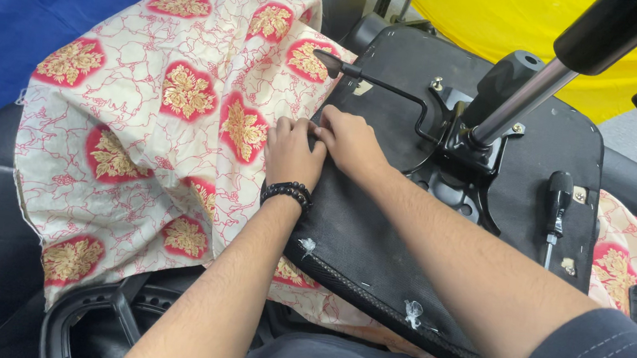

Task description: The person uses a screwdriver to tighten screws on the underside of an office chair seat, securing the central gas lift mechanism and the seat frame. The person repeatedly selects screws from a tray and fastens them into place.

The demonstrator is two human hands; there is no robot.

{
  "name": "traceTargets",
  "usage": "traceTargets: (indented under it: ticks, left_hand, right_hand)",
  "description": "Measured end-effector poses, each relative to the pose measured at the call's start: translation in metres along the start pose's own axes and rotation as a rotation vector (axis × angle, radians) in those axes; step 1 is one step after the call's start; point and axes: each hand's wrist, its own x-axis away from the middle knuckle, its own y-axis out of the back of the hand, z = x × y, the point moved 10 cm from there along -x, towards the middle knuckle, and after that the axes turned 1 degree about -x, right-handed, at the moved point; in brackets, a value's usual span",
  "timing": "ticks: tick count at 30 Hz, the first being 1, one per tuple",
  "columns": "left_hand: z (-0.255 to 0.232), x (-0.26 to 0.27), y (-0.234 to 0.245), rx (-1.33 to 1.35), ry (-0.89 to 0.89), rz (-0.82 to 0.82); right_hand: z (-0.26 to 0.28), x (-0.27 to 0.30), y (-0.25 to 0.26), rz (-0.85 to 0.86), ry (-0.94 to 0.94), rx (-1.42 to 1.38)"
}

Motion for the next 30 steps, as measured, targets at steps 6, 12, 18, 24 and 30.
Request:
traceTargets:
  ticks: [6, 12, 18, 24, 30]
  left_hand:
    - [0.003, -0.004, 0.001, 0.048, 0.013, 0.030]
    - [0.000, 0.001, 0.005, 0.084, 0.012, 0.024]
    - [0.003, -0.002, 0.004, 0.138, -0.025, 0.003]
    - [0.007, -0.001, 0.005, 0.180, -0.079, -0.036]
    - [0.010, -0.003, 0.004, 0.215, -0.024, -0.008]
  right_hand:
    - [-0.002, 0.006, 0.003, -0.031, -0.088, -0.050]
    - [-0.012, 0.005, 0.004, 0.075, 0.020, -0.156]
    - [-0.012, -0.002, -0.004, 0.138, -0.041, 0.033]
    - [-0.008, 0.001, -0.005, 0.157, -0.127, 0.143]
    - [-0.002, 0.002, 0.001, 0.129, -0.047, 0.051]
